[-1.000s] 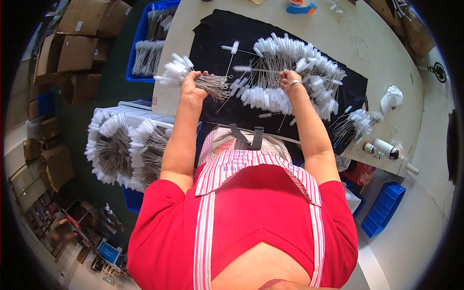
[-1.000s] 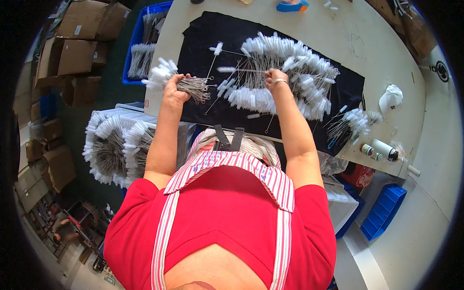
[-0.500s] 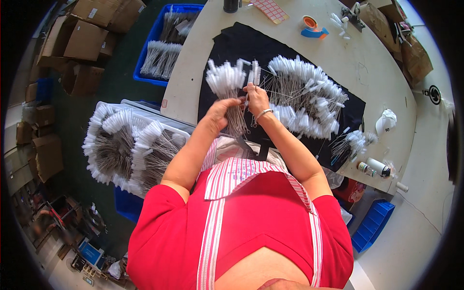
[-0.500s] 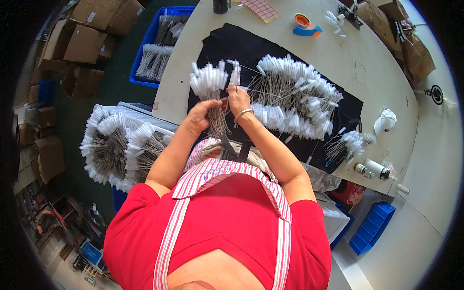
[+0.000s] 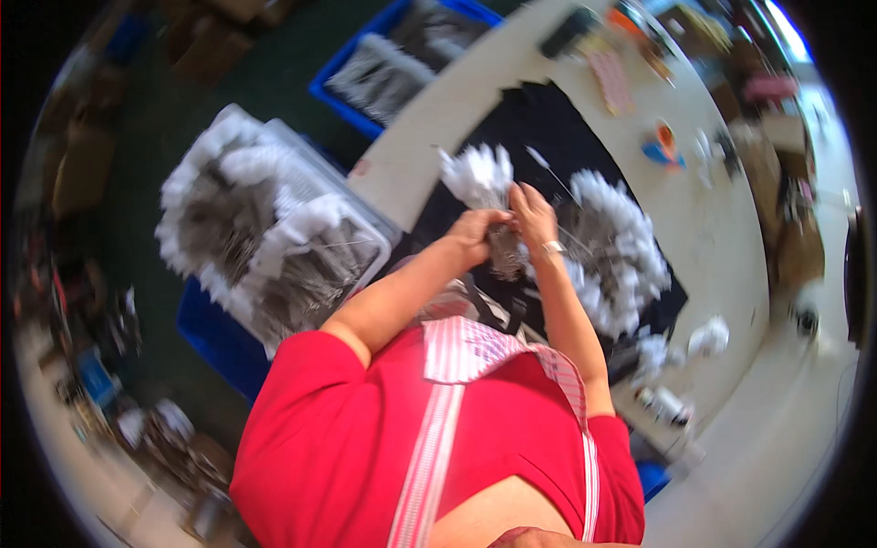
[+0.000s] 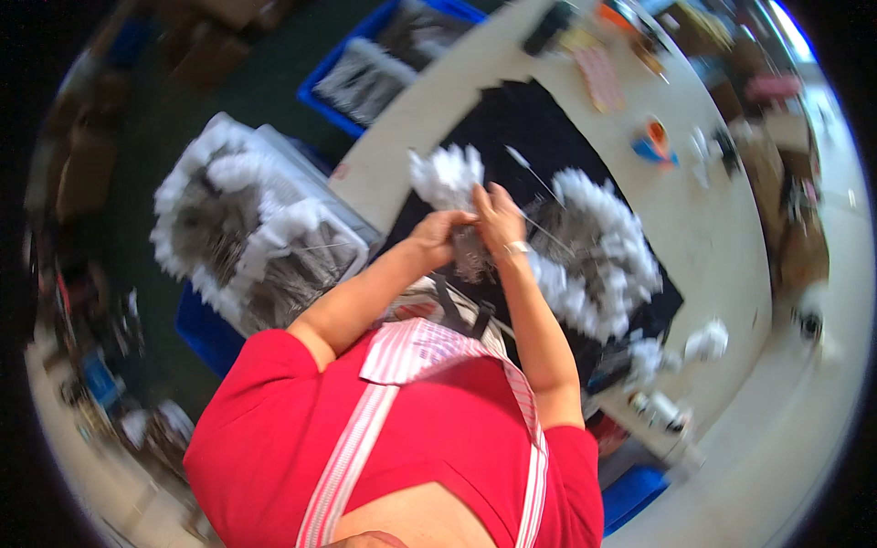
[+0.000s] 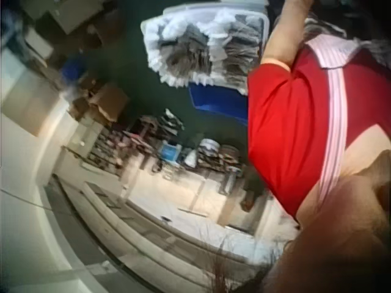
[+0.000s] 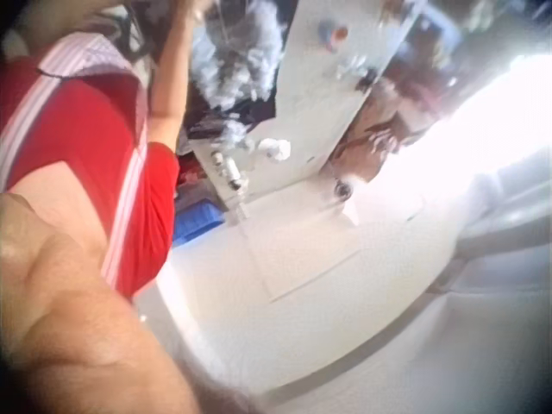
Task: The person sorts and bundles white plastic brush-like parts by hand at a manufacturing workbench.
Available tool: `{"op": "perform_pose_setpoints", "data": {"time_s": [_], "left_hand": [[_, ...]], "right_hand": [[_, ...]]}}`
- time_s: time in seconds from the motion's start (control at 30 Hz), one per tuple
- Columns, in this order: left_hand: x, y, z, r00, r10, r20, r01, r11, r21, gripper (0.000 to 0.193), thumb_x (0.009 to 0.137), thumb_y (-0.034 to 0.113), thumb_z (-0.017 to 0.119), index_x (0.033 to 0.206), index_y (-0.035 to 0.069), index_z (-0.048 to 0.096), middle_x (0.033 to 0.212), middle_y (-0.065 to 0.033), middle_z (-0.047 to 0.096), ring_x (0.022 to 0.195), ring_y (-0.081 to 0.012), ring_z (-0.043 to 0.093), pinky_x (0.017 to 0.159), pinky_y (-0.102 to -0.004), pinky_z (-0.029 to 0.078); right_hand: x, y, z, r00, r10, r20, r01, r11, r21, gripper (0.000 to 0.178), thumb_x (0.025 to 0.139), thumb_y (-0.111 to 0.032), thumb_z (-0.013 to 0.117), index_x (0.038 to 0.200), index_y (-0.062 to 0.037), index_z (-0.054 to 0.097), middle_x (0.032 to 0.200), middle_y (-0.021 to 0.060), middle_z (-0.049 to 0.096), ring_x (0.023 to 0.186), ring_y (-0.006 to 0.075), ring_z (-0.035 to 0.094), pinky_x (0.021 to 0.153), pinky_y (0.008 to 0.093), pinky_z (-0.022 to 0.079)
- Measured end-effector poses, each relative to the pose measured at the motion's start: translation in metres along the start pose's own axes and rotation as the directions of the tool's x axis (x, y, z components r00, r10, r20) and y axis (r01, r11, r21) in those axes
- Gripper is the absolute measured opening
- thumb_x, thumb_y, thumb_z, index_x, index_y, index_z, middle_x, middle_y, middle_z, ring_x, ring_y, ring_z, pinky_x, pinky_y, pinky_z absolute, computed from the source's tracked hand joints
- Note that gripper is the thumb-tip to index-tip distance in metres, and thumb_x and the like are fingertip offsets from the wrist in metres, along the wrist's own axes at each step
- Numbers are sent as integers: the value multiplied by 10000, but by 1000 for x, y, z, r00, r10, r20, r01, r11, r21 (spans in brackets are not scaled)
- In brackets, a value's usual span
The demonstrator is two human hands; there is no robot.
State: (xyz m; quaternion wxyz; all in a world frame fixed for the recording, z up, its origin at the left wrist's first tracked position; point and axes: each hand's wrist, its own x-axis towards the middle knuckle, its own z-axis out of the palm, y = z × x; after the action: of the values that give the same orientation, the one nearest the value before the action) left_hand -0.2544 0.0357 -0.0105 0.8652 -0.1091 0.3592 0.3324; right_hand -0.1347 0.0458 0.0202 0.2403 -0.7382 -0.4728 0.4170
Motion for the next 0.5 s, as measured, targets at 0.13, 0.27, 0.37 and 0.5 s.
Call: {"op": "perform_pose_setpoints", "data": {"time_s": [0.13, 0.27, 0.37, 0.5], "left_hand": [[14, 12, -18, 991, -69, 113, 96, 962, -256, 79, 765, 75, 554, 824, 24, 565, 782, -104, 615, 701, -253, 613, 699, -391, 510], [-1, 13, -22, 956, 172, 236, -193, 978, 72, 101, 751, 67, 561, 844, 29, 555, 830, -96, 596, 763, -225, 588, 709, -339, 497], [36, 19, -46, 887, 250, 388, -303, 950, 80, 93, 773, 114, 548, 813, 30, 558, 824, -104, 606, 780, -223, 592, 732, -331, 494], [75, 34, -44, 907, -43, 418, 287, 791, -540, 199, 821, 202, 503, 723, 42, 568, 852, -117, 639, 815, -233, 609, 793, -357, 489]], "right_hand": [[-61, -71, -17, 898, -386, 212, 424, 886, -186, 372, 826, -238, 584, 1098, 14, 548, 989, 152, 614, 912, 221, 602, 803, 309, 456], [-55, -76, 18, 773, -623, 118, 601, 661, -449, 368, 813, -271, 593, 1071, -10, 564, 1053, 183, 587, 948, 332, 581, 808, 362, 461], [-25, -77, 47, 828, -540, 155, 539, 686, -488, 346, 840, -299, 541, 1046, -23, 562, 1010, 185, 595, 915, 322, 579, 768, 369, 470], [23, -50, 69, 801, -569, 185, 577, 652, -492, 288, 895, -279, 444, 869, -57, 625, 834, 151, 634, 765, 331, 609, 674, 408, 488]]}}
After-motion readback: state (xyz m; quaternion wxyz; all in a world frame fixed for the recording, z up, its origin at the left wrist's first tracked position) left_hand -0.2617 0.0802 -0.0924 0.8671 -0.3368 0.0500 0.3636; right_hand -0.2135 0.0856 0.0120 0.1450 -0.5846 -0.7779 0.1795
